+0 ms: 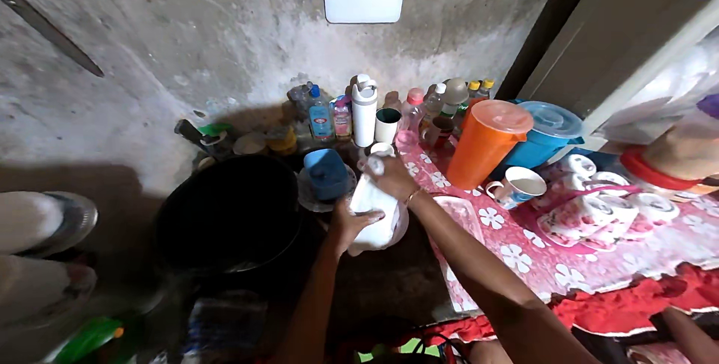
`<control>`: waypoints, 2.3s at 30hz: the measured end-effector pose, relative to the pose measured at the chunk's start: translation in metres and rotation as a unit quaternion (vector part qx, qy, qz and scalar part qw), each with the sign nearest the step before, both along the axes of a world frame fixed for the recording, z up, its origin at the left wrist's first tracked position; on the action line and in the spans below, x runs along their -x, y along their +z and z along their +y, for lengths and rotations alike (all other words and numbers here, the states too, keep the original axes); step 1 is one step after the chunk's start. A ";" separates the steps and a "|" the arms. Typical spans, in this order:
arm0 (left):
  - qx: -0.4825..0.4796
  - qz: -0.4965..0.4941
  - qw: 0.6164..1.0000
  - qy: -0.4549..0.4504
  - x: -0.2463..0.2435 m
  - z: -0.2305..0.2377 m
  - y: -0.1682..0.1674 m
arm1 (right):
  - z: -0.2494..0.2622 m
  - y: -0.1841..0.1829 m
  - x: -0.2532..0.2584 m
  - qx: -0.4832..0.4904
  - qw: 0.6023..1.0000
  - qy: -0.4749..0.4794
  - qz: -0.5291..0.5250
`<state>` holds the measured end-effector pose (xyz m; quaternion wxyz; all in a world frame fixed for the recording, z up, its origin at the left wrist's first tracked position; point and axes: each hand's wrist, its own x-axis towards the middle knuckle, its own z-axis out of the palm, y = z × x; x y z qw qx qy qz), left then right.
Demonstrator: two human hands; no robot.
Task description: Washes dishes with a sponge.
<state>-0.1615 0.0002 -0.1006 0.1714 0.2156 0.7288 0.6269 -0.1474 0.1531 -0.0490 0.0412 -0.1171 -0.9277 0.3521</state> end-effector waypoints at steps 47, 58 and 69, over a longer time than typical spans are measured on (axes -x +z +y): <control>-0.145 -0.185 0.939 0.251 -0.010 0.002 -0.001 | -0.050 -0.039 -0.064 0.096 0.991 -0.088 0.012; -0.007 0.003 0.997 0.071 -0.033 0.001 0.009 | -0.007 0.026 -0.019 -0.051 0.997 0.055 -0.001; 0.040 0.044 0.998 -0.010 -0.020 -0.026 0.007 | 0.029 0.013 -0.004 0.018 0.999 0.023 0.044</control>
